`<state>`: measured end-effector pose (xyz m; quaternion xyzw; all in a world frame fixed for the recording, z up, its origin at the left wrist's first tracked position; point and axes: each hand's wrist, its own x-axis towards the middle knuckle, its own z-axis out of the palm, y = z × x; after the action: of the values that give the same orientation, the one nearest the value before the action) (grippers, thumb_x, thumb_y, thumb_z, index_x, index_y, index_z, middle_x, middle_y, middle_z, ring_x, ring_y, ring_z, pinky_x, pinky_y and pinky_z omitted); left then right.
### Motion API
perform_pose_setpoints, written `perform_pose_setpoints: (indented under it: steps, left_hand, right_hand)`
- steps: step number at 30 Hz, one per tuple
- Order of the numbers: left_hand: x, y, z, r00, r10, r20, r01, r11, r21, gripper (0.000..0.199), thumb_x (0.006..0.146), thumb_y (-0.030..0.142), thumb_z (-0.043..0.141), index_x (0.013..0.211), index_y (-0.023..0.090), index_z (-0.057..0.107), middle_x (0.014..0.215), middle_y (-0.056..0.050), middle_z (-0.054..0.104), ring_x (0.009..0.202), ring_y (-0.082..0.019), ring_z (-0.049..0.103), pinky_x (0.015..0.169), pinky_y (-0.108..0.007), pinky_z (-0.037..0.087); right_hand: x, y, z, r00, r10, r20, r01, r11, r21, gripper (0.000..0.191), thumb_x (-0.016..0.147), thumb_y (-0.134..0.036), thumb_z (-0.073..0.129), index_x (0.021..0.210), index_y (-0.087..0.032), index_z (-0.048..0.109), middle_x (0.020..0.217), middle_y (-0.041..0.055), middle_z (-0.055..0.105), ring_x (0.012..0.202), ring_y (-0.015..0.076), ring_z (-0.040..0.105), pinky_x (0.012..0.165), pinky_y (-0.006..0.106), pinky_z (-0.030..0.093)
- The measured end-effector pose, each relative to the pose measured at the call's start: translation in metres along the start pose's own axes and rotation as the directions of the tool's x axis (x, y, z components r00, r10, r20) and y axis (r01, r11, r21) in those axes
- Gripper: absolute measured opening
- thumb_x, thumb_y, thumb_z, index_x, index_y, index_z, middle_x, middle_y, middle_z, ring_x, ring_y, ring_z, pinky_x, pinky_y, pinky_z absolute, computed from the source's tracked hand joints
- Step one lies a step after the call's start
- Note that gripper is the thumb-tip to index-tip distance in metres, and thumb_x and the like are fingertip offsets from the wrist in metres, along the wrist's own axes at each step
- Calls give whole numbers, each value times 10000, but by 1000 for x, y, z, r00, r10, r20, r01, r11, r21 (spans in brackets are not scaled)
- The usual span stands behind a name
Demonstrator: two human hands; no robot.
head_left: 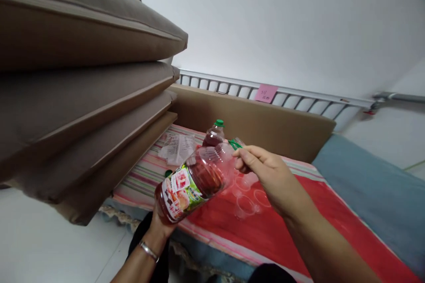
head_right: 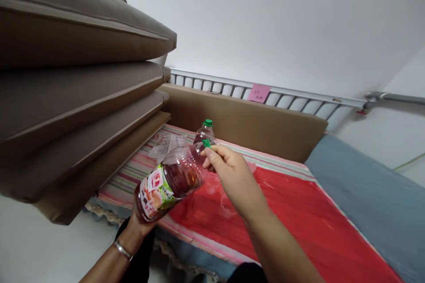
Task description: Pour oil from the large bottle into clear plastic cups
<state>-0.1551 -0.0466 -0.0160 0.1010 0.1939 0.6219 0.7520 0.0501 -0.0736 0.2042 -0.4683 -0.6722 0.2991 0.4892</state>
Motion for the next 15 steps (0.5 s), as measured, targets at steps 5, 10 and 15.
perform_pose_setpoints:
  steps: [5, 10, 15]
  left_hand:
    - [7, 2, -16, 999, 9, -38, -5, 996, 92, 572, 862, 683, 364, 1160, 298, 664, 1188, -17, 705, 1210, -290, 564, 998, -484, 417]
    - [9, -15, -19, 989, -138, 46, 136, 990, 43, 610, 832, 744, 360, 1058, 296, 706, 1160, -21, 714, 1255, -287, 532, 1039, -522, 355]
    - [1, -33, -6, 957, -216, 194, 212, 976, 40, 613, 728, 778, 504, 1081, 317, 700, 1235, -22, 680, 1342, -294, 448, 1110, -522, 312]
  right_hand:
    - [-2, 3, -2, 999, -18, -37, 21, 996, 87, 456, 859, -539, 541, 549, -205, 558, 589, 9, 565, 612, 140, 504, 647, 287, 411]
    - [22, -19, -5, 996, -72, -48, 83, 949, 305, 483, 812, -527, 639, 491, -215, 460, 508, -33, 428, 536, 114, 410, 579, 271, 379]
    - [42, -34, -5, 994, -107, 4, 92, 873, 478, 487, 750, -496, 729, 497, -222, 415, 491, -62, 344, 483, 94, 352, 527, 260, 368]
